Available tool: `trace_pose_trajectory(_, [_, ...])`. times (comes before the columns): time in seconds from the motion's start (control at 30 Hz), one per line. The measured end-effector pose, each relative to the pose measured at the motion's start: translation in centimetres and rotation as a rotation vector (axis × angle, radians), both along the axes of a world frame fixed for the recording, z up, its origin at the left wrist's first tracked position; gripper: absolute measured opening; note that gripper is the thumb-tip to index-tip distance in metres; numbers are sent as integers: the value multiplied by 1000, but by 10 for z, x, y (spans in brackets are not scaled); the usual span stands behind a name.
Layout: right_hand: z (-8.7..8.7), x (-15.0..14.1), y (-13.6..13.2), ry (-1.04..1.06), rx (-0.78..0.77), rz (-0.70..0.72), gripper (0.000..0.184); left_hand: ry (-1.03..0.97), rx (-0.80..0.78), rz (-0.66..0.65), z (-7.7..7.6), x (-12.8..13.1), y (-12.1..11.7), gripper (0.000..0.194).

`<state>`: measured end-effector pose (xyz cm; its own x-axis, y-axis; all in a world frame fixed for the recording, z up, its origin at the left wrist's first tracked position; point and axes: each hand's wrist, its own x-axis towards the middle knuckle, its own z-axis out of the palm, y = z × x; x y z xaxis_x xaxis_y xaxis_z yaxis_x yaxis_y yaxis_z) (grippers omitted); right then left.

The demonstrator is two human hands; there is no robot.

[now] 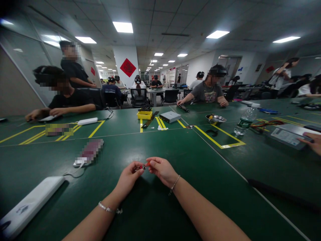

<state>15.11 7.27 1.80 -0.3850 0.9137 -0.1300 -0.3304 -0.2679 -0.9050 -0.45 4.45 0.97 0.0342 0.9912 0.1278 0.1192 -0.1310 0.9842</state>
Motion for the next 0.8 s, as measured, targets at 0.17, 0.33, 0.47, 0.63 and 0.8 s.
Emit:
trace_pose_trajectory(0.17, [5, -2, -1, -64, 40, -55, 22, 27, -6, 20, 0, -1, 0, 13])
trace_pose_trajectory(0.33, [1, -2, 1, -99, 61, -49, 23, 75, 30, 69, -2, 0, 1, 14])
trace_pose_trajectory(0.47, [-3, -2, 2, -195, 231, -75, 22, 177, 76, 111, -1, 2, 0, 13])
trace_pose_trajectory(0.63, [-1, -9, -4, -328, 369, -154, 16, 274, 168, 167, -2, 4, -3, 5])
trace_pose_trajectory(0.8, [-1, -17, -16, -405, 435, -243, 15, 302, 212, 232, -6, 4, -4, 6])
